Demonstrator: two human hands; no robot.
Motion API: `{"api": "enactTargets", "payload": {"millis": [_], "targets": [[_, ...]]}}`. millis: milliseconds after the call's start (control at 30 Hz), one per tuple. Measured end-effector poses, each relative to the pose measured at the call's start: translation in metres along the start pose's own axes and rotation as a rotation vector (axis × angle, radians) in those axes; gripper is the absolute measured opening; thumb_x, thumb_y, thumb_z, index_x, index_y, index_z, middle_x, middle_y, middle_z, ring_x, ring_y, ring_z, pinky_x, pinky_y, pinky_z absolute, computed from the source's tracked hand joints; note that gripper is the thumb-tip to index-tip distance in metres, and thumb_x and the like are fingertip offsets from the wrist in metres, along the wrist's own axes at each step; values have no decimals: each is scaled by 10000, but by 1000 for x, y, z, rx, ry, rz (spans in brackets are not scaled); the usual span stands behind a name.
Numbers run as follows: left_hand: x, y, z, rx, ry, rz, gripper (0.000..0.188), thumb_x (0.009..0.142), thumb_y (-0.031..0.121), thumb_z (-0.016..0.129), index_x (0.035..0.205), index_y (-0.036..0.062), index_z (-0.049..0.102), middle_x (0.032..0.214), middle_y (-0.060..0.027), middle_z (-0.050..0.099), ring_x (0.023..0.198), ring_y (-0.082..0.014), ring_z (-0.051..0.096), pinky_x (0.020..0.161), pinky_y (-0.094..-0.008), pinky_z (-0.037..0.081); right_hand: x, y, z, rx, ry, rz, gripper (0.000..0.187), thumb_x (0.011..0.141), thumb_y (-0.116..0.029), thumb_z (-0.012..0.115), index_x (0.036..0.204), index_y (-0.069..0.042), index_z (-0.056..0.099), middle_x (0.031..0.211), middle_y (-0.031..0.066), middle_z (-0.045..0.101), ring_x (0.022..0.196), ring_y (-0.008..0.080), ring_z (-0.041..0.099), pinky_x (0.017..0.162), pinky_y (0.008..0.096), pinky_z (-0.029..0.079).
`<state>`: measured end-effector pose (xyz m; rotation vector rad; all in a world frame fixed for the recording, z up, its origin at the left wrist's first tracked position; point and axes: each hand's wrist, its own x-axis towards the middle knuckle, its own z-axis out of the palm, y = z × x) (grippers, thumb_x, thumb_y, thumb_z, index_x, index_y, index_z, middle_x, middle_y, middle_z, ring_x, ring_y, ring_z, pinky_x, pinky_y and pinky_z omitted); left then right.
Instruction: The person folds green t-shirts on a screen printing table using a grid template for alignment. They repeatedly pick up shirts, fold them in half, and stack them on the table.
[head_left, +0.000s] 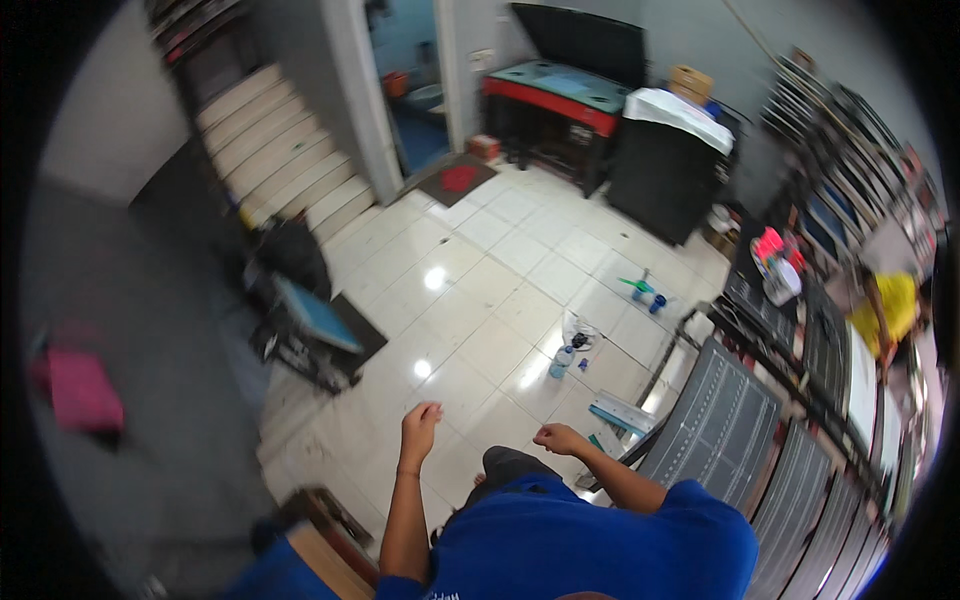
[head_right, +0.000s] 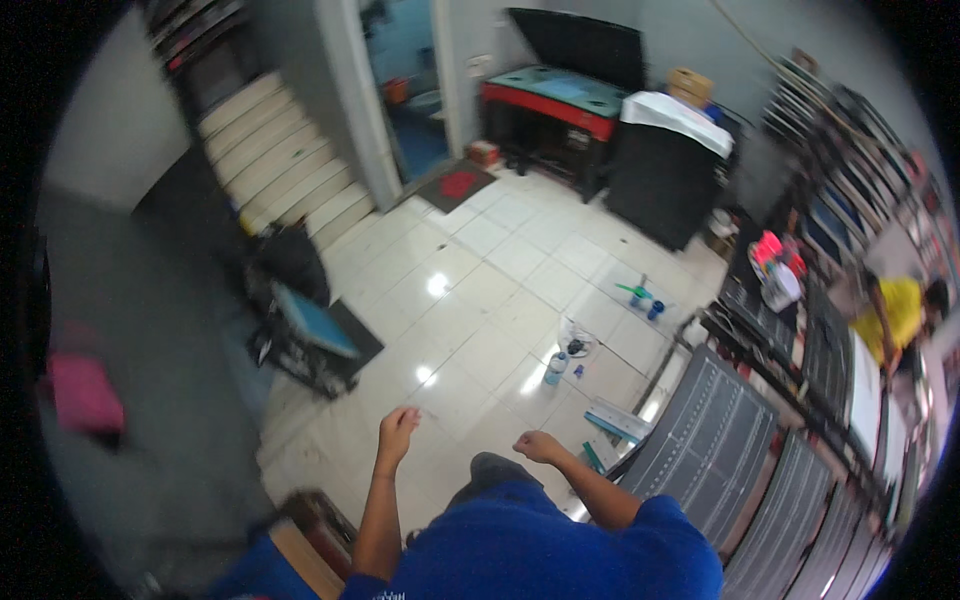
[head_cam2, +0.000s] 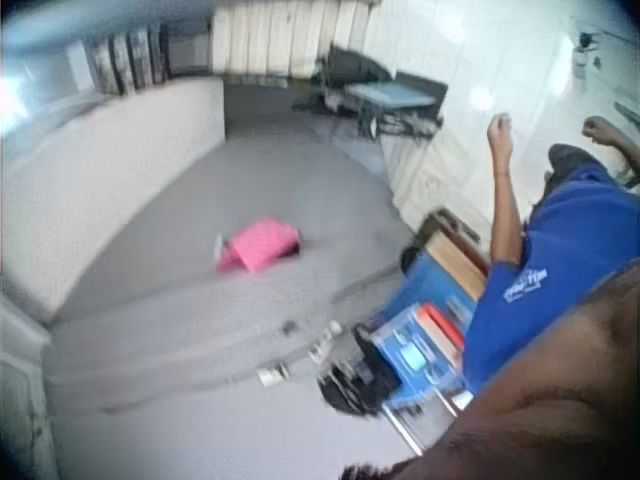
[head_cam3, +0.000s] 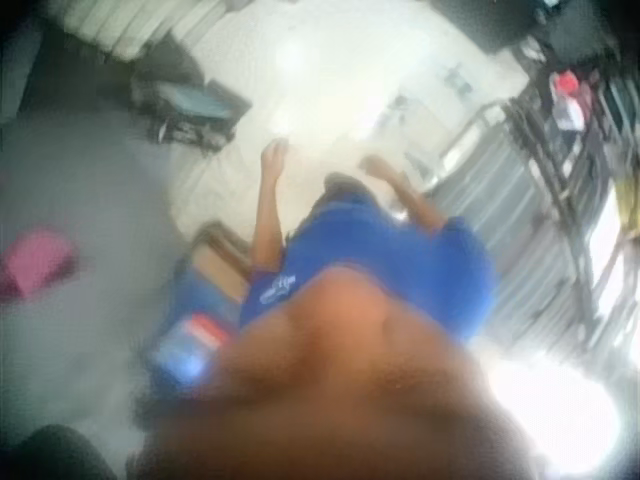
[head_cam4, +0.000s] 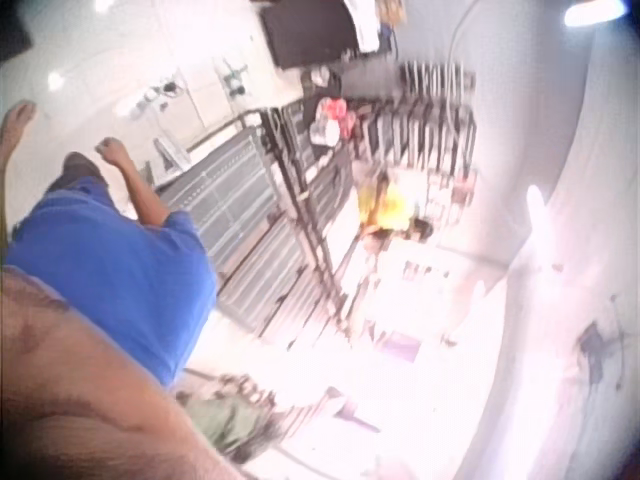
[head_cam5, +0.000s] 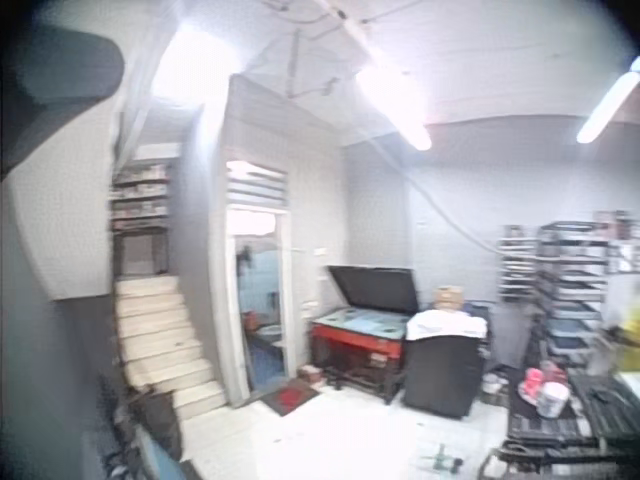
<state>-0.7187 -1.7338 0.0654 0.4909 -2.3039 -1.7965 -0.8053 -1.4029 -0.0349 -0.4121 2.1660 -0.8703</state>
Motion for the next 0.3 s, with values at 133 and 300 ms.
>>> {"api": "enactTargets", "payload": {"millis": [133,300], "targets": [[56,-79,-57,-36,-32,-312,259,928,216,555,997,-10,662,881,-89,677,765,-150,634,675,-267,511,60,-39,8,-59,-4,44,429,817,-419,592,924,-20,707,927,185,692,859,313,666,780,415,509],[53,-233,-143,146,-32,-781,298,887,270,604,1048,23,654,901,-114,683,784,-174,648,686,-275,527,183,-69,45,-153,-119,70,415,833,-446,598,1020,-92,708,921,159,710,858,248,680,788,377,514]]}}
